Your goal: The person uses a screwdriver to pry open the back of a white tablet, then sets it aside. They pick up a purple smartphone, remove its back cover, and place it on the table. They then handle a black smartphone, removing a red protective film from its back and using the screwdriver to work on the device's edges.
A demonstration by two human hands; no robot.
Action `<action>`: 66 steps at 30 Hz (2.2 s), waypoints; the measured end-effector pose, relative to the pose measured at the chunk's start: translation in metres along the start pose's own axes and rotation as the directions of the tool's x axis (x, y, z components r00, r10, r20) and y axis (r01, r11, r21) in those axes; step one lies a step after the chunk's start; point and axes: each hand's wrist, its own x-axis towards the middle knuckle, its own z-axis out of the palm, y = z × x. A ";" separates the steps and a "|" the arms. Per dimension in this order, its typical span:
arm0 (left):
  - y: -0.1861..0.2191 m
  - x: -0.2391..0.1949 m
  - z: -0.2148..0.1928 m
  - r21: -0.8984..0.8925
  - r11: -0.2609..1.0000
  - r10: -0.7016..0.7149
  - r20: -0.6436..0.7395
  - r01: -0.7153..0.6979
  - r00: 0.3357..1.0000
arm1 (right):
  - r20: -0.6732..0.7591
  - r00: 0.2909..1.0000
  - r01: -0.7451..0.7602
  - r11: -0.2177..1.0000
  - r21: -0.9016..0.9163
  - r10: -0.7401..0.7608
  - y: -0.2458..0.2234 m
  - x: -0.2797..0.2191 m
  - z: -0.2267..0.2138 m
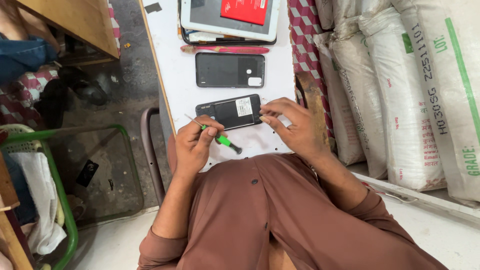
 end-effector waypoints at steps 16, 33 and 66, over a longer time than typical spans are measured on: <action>-0.015 -0.009 -0.008 0.152 0.987 0.059 0.001 -0.058 0.998 | 0.214 0.953 0.295 0.829 -0.474 -0.216 -0.016 0.022 0.006; -0.017 -0.009 -0.006 0.179 0.982 0.071 -0.021 -0.066 0.997 | 0.336 0.889 0.457 0.665 -0.590 -0.312 -0.016 0.022 0.005; -0.016 -0.008 -0.005 0.164 0.986 0.031 -0.023 -0.027 0.999 | -0.059 0.936 0.261 0.796 -0.546 -0.347 0.036 0.024 0.000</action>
